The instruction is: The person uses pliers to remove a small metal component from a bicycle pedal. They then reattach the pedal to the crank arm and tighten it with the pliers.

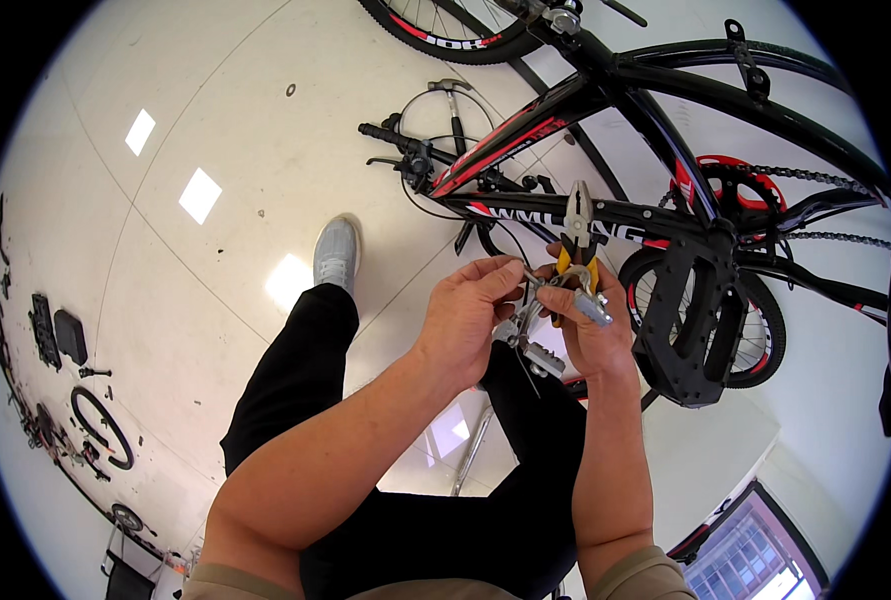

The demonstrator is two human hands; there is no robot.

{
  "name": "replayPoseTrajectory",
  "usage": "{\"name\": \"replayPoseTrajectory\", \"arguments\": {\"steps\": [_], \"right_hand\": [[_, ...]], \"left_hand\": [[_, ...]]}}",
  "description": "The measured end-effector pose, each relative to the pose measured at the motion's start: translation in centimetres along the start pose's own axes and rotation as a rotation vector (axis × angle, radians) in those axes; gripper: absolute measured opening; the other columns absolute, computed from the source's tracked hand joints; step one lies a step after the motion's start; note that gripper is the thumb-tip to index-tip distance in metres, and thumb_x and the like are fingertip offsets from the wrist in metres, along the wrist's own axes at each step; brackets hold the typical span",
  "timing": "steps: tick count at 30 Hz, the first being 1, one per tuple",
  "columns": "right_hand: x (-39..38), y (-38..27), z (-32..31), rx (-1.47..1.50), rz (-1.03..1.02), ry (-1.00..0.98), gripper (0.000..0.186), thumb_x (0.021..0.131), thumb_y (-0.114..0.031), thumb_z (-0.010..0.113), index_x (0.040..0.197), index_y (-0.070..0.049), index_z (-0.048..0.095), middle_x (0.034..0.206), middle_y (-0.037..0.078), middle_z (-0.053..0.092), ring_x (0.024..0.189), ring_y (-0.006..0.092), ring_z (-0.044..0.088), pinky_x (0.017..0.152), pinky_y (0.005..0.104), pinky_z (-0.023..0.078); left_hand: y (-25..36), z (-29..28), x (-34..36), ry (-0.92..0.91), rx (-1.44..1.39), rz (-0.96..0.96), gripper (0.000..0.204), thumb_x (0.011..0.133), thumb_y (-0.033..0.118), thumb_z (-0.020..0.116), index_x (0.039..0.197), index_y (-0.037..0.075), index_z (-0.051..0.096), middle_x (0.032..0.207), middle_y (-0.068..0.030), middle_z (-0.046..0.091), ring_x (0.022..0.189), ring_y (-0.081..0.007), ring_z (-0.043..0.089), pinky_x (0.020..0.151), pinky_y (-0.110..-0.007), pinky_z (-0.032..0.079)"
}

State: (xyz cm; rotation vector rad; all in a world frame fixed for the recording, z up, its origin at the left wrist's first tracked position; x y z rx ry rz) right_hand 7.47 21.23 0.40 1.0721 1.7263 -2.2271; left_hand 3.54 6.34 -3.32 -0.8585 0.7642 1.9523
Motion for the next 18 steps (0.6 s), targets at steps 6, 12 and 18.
{"name": "replayPoseTrajectory", "arguments": {"steps": [6, 12, 18], "right_hand": [[-0.16, -0.22, 0.04, -0.011, 0.013, 0.017, 0.058, 0.073, 0.002, 0.08, 0.126, 0.0, 0.058, 0.098, 0.008, 0.068, 0.088, 0.0166, 0.064, 0.078, 0.0288, 0.05], [0.01, 0.04, -0.22, 0.022, -0.009, -0.006, 0.058, 0.073, 0.001, 0.081, 0.127, 0.0, 0.058, 0.098, 0.007, 0.068, 0.088, 0.0166, 0.064, 0.077, 0.0284, 0.049], [0.0, -0.2, -0.12, 0.017, 0.009, -0.031, 0.059, 0.074, 0.003, 0.079, 0.128, 0.001, 0.057, 0.098, 0.007, 0.068, 0.088, 0.0161, 0.063, 0.078, 0.0281, 0.047]], "left_hand": [[-0.1, -0.06, -0.1, -0.011, 0.003, -0.007, 0.028, 0.091, 0.016, 0.072, 0.114, 0.001, 0.064, 0.099, -0.003, 0.066, 0.092, -0.0132, 0.057, 0.084, -0.03, 0.044], [-0.46, -0.12, -0.09, -0.006, 0.0, 0.012, 0.027, 0.091, 0.012, 0.072, 0.115, 0.002, 0.065, 0.099, -0.0034, 0.068, 0.091, -0.0122, 0.059, 0.084, -0.029, 0.044], [-0.47, -0.21, -0.1, -0.038, -0.034, 0.002, 0.026, 0.09, 0.009, 0.071, 0.114, 0.003, 0.066, 0.102, -0.0039, 0.069, 0.091, -0.0122, 0.059, 0.084, -0.028, 0.044]]}}
Point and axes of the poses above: each hand's wrist, its own x-axis towards the middle knuckle, its own z-axis out of the palm, y = z × x, the point moved 2 cm from there along x, towards the middle knuckle
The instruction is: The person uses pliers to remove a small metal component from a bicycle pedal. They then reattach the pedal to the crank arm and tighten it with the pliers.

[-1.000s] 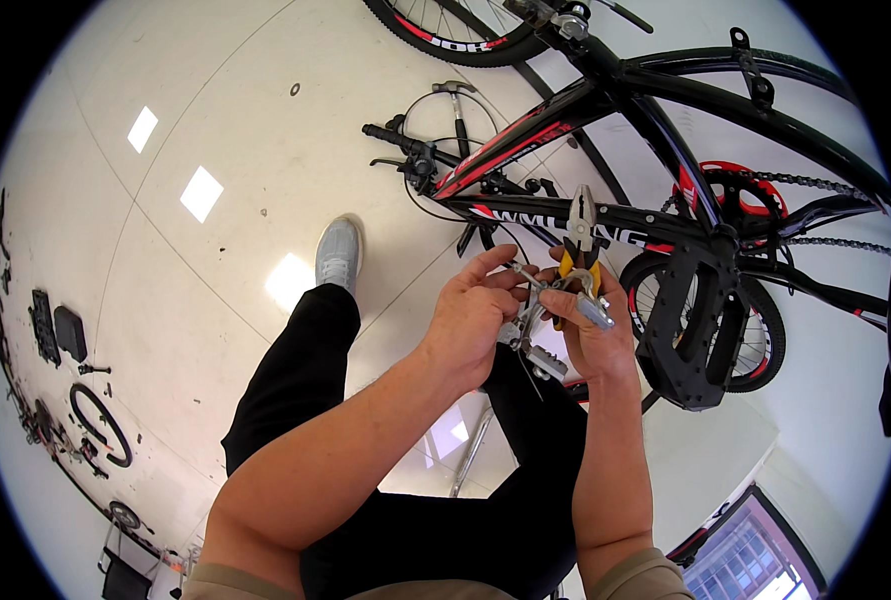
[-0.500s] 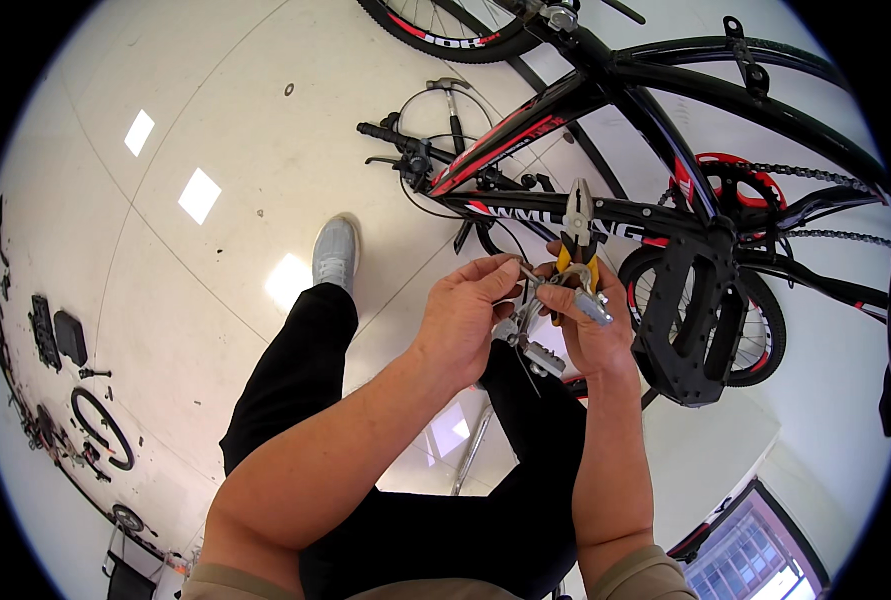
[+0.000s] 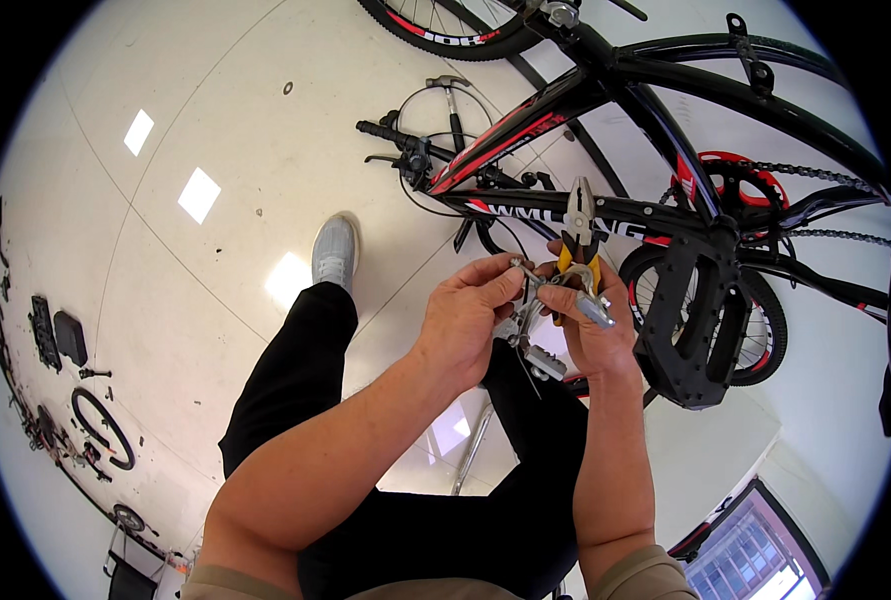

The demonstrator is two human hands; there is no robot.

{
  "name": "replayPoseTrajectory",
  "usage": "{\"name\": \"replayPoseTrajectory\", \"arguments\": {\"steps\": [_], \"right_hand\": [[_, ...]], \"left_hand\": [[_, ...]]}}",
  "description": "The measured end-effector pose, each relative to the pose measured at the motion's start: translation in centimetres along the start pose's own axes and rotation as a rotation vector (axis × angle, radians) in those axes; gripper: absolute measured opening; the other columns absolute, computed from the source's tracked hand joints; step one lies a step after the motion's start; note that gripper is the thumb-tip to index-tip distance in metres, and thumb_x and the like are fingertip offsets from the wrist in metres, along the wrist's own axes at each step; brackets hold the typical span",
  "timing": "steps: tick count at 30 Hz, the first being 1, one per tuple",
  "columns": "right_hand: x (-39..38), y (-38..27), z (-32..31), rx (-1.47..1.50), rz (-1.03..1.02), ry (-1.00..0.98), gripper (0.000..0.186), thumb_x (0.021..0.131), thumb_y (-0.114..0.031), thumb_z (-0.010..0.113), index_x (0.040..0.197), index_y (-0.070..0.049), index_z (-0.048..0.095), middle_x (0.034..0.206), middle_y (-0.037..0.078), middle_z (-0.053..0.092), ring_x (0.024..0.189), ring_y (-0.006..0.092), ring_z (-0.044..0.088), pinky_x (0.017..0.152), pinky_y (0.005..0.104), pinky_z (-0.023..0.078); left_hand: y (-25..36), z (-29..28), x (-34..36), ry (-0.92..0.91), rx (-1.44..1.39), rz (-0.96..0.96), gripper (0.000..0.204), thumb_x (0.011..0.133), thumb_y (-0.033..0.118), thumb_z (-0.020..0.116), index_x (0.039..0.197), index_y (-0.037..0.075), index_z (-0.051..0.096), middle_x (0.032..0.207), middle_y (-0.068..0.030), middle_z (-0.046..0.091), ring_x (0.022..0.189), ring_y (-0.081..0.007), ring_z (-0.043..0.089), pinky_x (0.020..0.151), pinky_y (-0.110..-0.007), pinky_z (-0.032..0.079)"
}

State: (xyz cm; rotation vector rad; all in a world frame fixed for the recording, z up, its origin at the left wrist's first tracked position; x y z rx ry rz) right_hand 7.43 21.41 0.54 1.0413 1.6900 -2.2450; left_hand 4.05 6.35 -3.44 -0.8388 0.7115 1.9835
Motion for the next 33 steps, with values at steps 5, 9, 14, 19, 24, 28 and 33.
{"name": "replayPoseTrajectory", "arguments": {"steps": [5, 9, 14, 19, 24, 28, 33], "right_hand": [[0.02, -0.18, -0.1, -0.002, -0.001, -0.011, 0.059, 0.073, 0.004, 0.078, 0.128, 0.001, 0.056, 0.099, 0.008, 0.069, 0.088, 0.0157, 0.064, 0.079, 0.0274, 0.046], [0.01, -0.27, -0.19, 0.001, -0.009, -0.003, 0.059, 0.073, 0.005, 0.078, 0.128, 0.001, 0.056, 0.099, 0.008, 0.069, 0.089, 0.0158, 0.064, 0.08, 0.0269, 0.046], [0.12, -0.06, -0.41, 0.026, -0.015, -0.005, 0.059, 0.073, 0.006, 0.077, 0.128, 0.002, 0.056, 0.099, 0.008, 0.069, 0.09, 0.0163, 0.064, 0.079, 0.0271, 0.047], [-0.06, -0.3, -0.2, -0.002, -0.01, 0.01, 0.058, 0.073, 0.006, 0.077, 0.128, 0.002, 0.056, 0.099, 0.008, 0.068, 0.09, 0.0169, 0.065, 0.08, 0.0273, 0.047], [-0.09, -0.3, -0.19, 0.032, -0.034, 0.008, 0.058, 0.074, 0.004, 0.078, 0.127, 0.001, 0.057, 0.099, 0.008, 0.068, 0.089, 0.016, 0.064, 0.08, 0.0268, 0.048], [-0.05, -0.09, -0.05, -0.043, -0.007, 0.018, 0.057, 0.074, 0.002, 0.079, 0.126, 0.001, 0.057, 0.099, 0.008, 0.068, 0.088, 0.0149, 0.064, 0.076, 0.0264, 0.049], [-0.12, 0.12, 0.23, -0.098, 0.0, 0.077, 0.055, 0.074, 0.002, 0.078, 0.126, 0.001, 0.058, 0.098, 0.008, 0.069, 0.085, 0.0143, 0.064, 0.073, 0.0262, 0.049]], "left_hand": [[0.13, 0.05, 0.03, -0.022, -0.044, -0.034, 0.023, 0.09, 0.008, 0.07, 0.112, 0.004, 0.067, 0.104, -0.0031, 0.069, 0.094, -0.0126, 0.058, 0.087, -0.028, 0.042], [0.3, 0.17, 0.01, -0.05, -0.06, -0.058, 0.022, 0.09, 0.008, 0.07, 0.112, 0.004, 0.067, 0.106, -0.0031, 0.068, 0.093, -0.0121, 0.056, 0.087, -0.027, 0.04], [0.32, 0.33, -0.08, -0.067, -0.046, -0.053, 0.021, 0.087, 0.004, 0.07, 0.108, 0.005, 0.068, 0.105, -0.0025, 0.069, 0.095, -0.012, 0.056, 0.088, -0.027, 0.04], [-0.05, 0.15, 0.26, -0.072, -0.059, -0.061, 0.023, 0.087, 0.003, 0.07, 0.11, 0.004, 0.068, 0.104, -0.0027, 0.069, 0.095, -0.012, 0.056, 0.088, -0.027, 0.04], [0.13, 0.54, 0.0, -0.065, -0.051, -0.055, 0.021, 0.092, 0.01, 0.069, 0.112, 0.004, 0.068, 0.104, -0.0022, 0.069, 0.094, -0.0118, 0.056, 0.087, -0.028, 0.041], [-0.04, 0.05, 0.08, -0.028, -0.04, -0.048, 0.019, 0.097, 0.018, 0.064, 0.112, 0.005, 0.067, 0.103, -0.0013, 0.068, 0.092, -0.0112, 0.055, 0.085, -0.028, 0.041], [0.15, -0.03, 0.27, -0.008, -0.056, -0.061, 0.019, 0.1, 0.023, 0.061, 0.11, 0.006, 0.063, 0.101, -0.0008, 0.066, 0.089, -0.0105, 0.055, 0.082, -0.028, 0.041]]}}
Point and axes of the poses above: each hand's wrist, its own x-axis towards the middle knuckle, its own z-axis out of the palm, y = z × x, the point moved 2 cm from there along x, towards the middle knuckle
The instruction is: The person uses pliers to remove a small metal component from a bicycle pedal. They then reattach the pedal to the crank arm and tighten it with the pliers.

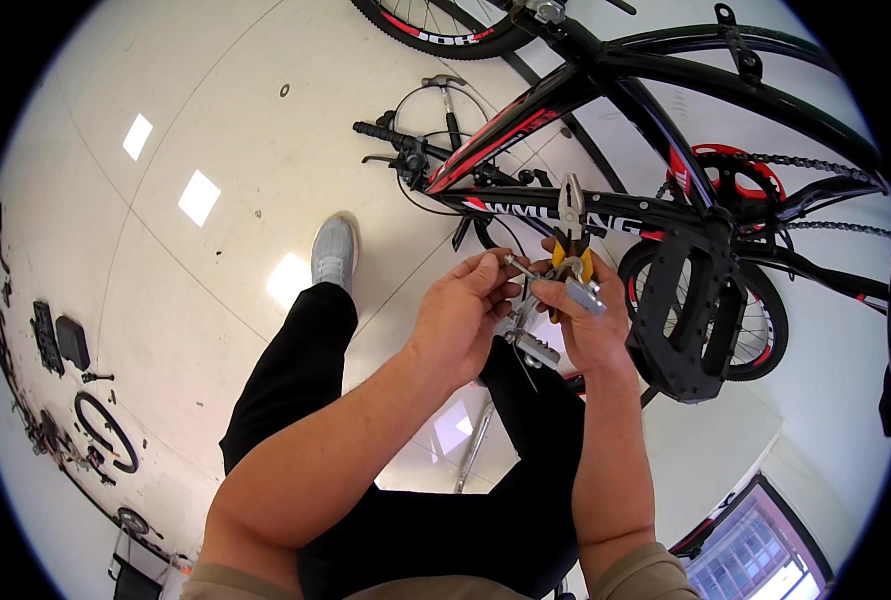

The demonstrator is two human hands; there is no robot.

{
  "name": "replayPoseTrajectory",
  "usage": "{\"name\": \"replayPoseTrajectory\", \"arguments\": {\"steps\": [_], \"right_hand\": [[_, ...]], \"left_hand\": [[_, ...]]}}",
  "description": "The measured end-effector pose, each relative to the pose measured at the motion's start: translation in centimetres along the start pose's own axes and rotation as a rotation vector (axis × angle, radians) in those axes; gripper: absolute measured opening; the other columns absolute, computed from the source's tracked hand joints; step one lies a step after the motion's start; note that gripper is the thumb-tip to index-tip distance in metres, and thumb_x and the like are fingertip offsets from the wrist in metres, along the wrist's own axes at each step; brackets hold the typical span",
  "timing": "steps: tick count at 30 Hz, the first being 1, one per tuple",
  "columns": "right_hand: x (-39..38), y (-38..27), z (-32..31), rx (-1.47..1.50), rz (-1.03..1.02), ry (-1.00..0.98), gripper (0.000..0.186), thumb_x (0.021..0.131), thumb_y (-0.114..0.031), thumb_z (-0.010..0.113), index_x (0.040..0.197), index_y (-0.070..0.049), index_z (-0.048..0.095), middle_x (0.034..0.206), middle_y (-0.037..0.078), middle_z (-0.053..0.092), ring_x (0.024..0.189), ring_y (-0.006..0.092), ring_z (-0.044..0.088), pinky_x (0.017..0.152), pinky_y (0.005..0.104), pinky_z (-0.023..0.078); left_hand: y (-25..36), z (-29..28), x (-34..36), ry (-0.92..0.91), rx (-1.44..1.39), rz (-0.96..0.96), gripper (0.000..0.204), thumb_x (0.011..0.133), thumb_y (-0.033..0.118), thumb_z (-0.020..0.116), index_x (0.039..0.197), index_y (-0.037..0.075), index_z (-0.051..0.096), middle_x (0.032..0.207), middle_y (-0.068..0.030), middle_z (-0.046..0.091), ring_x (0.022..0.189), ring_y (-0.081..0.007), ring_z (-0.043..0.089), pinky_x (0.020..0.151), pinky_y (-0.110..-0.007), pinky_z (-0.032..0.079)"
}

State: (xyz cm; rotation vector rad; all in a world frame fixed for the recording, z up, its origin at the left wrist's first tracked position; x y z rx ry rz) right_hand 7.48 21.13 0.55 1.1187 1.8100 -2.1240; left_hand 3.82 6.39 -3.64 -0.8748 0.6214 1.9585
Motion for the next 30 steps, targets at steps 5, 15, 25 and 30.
{"name": "replayPoseTrajectory", "arguments": {"steps": [5, 15, 25, 30], "right_hand": [[1.3, 2.0, -0.8, -0.26, -0.046, -0.02, 0.053, 0.074, 0.0, 0.08, 0.124, -0.001, 0.061, 0.096, 0.006, 0.069, 0.08, 0.0123, 0.062, 0.069, 0.0257, 0.049], [2.3, 5.5, -1.6, -0.24, -0.118, 0.029, 0.047, 0.076, -0.001, 0.077, 0.12, -0.007, 0.064, 0.093, 0.0, 0.068, 0.072, 0.009, 0.058, 0.061, 0.0239, 0.045], [0.3, 1.2, 1.4, -0.066, -0.071, -0.023, 0.041, 0.077, 0.003, 0.075, 0.115, -0.002, 0.06, 0.087, 0.002, 0.063, 0.071, 0.0107, 0.059, 0.059, 0.0248, 0.046], [0.6, 1.2, 1.8, -0.102, -0.035, 0.01, 0.039, 0.077, 0.006, 0.073, 0.114, -0.002, 0.063, 0.085, 0.003, 0.066, 0.07, 0.0111, 0.06, 0.059, 0.0251, 0.047]], "left_hand": [[0.8, -0.5, 0.0, 0.053, 0.067, 0.004, 0.026, 0.097, 0.034, 0.064, 0.108, 0.011, 0.059, 0.1, -0.0008, 0.064, 0.095, -0.0138, 0.054, 0.088, -0.035, 0.04], [0.4, 0.4, 1.3, 0.127, 0.343, 0.035, 0.028, 0.091, 0.031, 0.071, 0.105, 0.01, 0.058, 0.09, -0.0005, 0.06, 0.077, -0.0129, 0.054, 0.065, -0.03, 0.044], [1.5, -0.7, 1.4, 0.138, 0.523, 0.104, 0.025, 0.096, 0.032, 0.067, 0.097, 0.009, 0.058, 0.082, -0.0005, 0.057, 0.075, -0.0113, 0.055, 0.066, -0.03, 0.048], [1.4, -1.3, 1.9, 0.151, 0.488, 0.054, 0.035, 0.093, 0.04, 0.07, 0.093, 0.009, 0.055, 0.08, 0.0004, 0.054, 0.067, -0.0115, 0.052, 0.06, -0.031, 0.045]]}}
Point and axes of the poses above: each hand's wrist, its own x-axis towards the middle knuckle, its own z-axis out of the palm, y = z × x, the point moved 2 cm from there along x, towards the middle knuckle
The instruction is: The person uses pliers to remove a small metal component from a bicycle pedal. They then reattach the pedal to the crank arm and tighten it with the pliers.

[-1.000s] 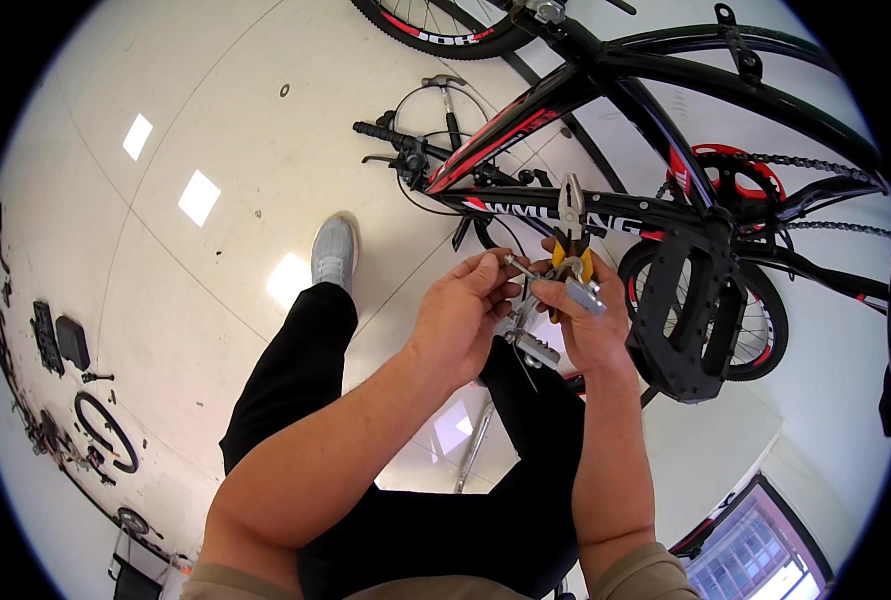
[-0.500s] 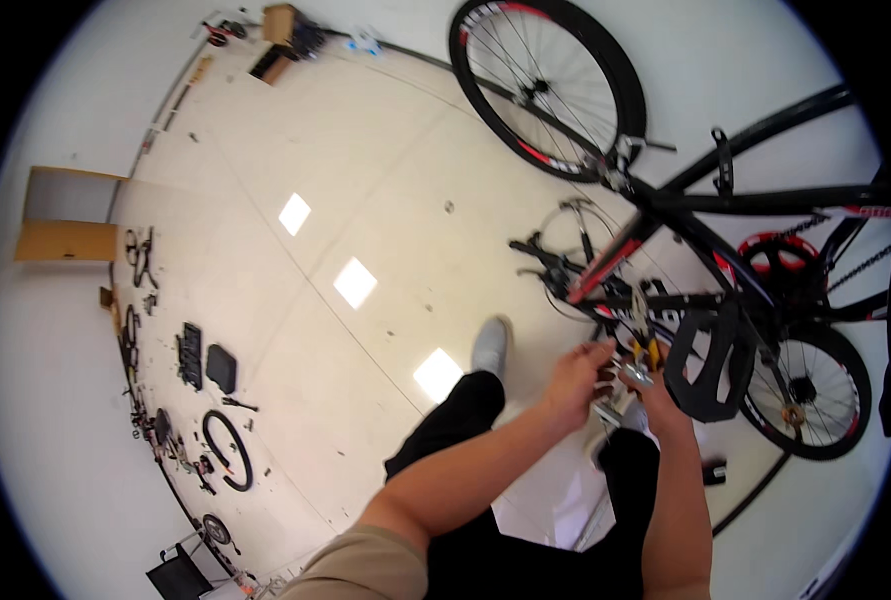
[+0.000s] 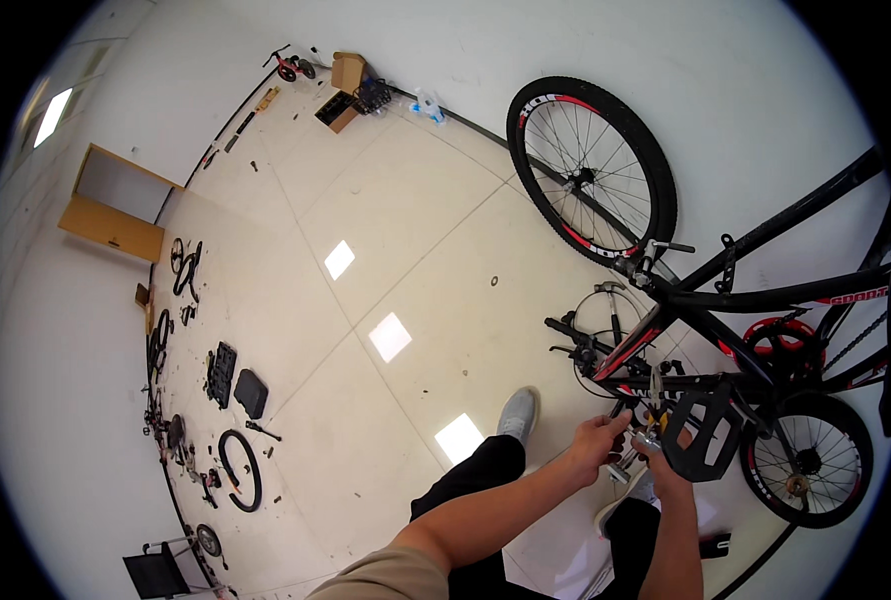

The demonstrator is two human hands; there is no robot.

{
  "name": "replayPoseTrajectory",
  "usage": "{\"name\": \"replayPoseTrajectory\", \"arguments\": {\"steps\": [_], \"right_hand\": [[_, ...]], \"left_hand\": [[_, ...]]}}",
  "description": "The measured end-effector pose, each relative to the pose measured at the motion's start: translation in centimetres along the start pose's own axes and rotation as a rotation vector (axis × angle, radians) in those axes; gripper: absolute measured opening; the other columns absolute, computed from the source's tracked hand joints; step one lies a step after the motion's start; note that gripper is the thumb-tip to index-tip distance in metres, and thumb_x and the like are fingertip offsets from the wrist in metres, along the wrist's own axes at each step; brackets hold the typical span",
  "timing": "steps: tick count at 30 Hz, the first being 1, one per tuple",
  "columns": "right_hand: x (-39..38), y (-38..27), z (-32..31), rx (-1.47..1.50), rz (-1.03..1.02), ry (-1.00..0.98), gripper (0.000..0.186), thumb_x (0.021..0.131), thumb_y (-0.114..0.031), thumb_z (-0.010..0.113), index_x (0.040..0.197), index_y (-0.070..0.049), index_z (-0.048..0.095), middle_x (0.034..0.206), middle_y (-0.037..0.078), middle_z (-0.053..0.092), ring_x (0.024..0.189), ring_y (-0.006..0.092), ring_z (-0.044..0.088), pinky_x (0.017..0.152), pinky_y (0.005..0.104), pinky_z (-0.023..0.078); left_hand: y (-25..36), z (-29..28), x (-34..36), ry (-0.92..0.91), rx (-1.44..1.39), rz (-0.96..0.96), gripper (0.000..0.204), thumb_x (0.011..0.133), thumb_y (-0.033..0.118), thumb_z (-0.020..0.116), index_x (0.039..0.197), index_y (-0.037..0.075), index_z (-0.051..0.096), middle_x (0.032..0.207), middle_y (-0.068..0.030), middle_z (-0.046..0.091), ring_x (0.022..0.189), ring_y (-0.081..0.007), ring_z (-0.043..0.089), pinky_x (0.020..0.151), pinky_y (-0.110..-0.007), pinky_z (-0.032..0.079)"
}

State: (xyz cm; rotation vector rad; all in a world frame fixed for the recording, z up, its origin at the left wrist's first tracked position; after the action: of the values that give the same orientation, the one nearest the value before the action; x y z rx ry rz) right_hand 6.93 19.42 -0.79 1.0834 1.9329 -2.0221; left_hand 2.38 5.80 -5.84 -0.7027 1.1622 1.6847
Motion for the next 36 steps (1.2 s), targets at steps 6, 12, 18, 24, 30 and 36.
{"name": "replayPoseTrajectory", "arguments": {"steps": [6, 12, 18, 24, 30, 36], "right_hand": [[0.8, 1.3, -0.5, -0.033, 0.043, -0.01, 0.048, 0.074, 0.008, 0.074, 0.119, -0.004, 0.064, 0.093, 0.004, 0.068, 0.076, 0.0117, 0.062, 0.063, 0.0264, 0.049], [0.7, 1.3, -0.2, -0.045, 0.013, -0.019, 0.047, 0.075, 0.007, 0.074, 0.12, -0.003, 0.063, 0.092, 0.003, 0.066, 0.072, 0.011, 0.06, 0.062, 0.0263, 0.048], [0.4, 1.0, -0.5, -0.03, -0.001, -0.019, 0.046, 0.075, 0.002, 0.075, 0.12, -0.002, 0.063, 0.088, 0.002, 0.063, 0.069, 0.0101, 0.058, 0.06, 0.0253, 0.047], [0.4, 0.7, -0.3, 0.003, -0.06, -0.03, 0.029, 0.081, 0.0, 0.071, 0.109, 0.0, 0.064, 0.085, 0.001, 0.059, 0.074, 0.009, 0.055, 0.062, 0.0252, 0.045], [1.4, 2.5, -1.0, -0.09, -0.068, -0.027, 0.045, 0.076, 0.002, 0.078, 0.118, -0.002, 0.064, 0.083, 0.001, 0.063, 0.067, 0.0085, 0.058, 0.057, 0.0243, 0.048], [1.9, 3.6, -1.1, -0.05, -0.045, -0.024, 0.045, 0.076, 0.005, 0.076, 0.118, -0.003, 0.064, 0.085, 0.001, 0.063, 0.071, 0.009, 0.06, 0.061, 0.0247, 0.051]], "left_hand": [[1.4, 0.6, -1.2, 0.066, -0.023, 0.016, 0.029, 0.09, 0.031, 0.071, 0.099, 0.007, 0.058, 0.085, -0.001, 0.056, 0.073, -0.0124, 0.054, 0.064, -0.03, 0.046], [0.6, -0.3, -0.2, 0.03, 0.049, 0.061, 0.022, 0.091, 0.021, 0.069, 0.103, 0.005, 0.061, 0.088, -0.0022, 0.06, 0.076, -0.012, 0.055, 0.067, -0.029, 0.048], [0.2, -0.3, 0.0, 0.071, 0.102, 0.033, 0.028, 0.092, 0.029, 0.07, 0.102, 0.005, 0.059, 0.086, -0.0024, 0.059, 0.074, -0.0126, 0.055, 0.065, -0.029, 0.048], [0.7, 0.0, -0.5, 0.126, 0.131, 0.046, 0.037, 0.089, 0.037, 0.072, 0.101, 0.003, 0.062, 0.083, -0.0032, 0.06, 0.073, -0.0135, 0.056, 0.062, -0.03, 0.047], [0.7, -0.3, -0.2, 0.082, 0.206, 0.063, 0.027, 0.093, 0.029, 0.068, 0.098, 0.004, 0.06, 0.08, -0.0026, 0.059, 0.069, -0.0126, 0.054, 0.06, -0.029, 0.046], [0.9, -0.2, -0.3, 0.003, 0.051, 0.078, 0.019, 0.091, 0.018, 0.064, 0.101, 0.003, 0.061, 0.085, -0.0037, 0.06, 0.069, -0.0124, 0.053, 0.062, -0.029, 0.046]]}}
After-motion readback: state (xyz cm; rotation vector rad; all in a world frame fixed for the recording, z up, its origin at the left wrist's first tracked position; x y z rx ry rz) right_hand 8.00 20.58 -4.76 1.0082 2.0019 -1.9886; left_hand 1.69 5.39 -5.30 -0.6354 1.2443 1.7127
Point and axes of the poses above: each hand's wrist, its own x-axis towards the middle knuckle, its own z-axis out of the palm, y = z × x, the point moved 2 cm from there along x, towards the middle knuckle
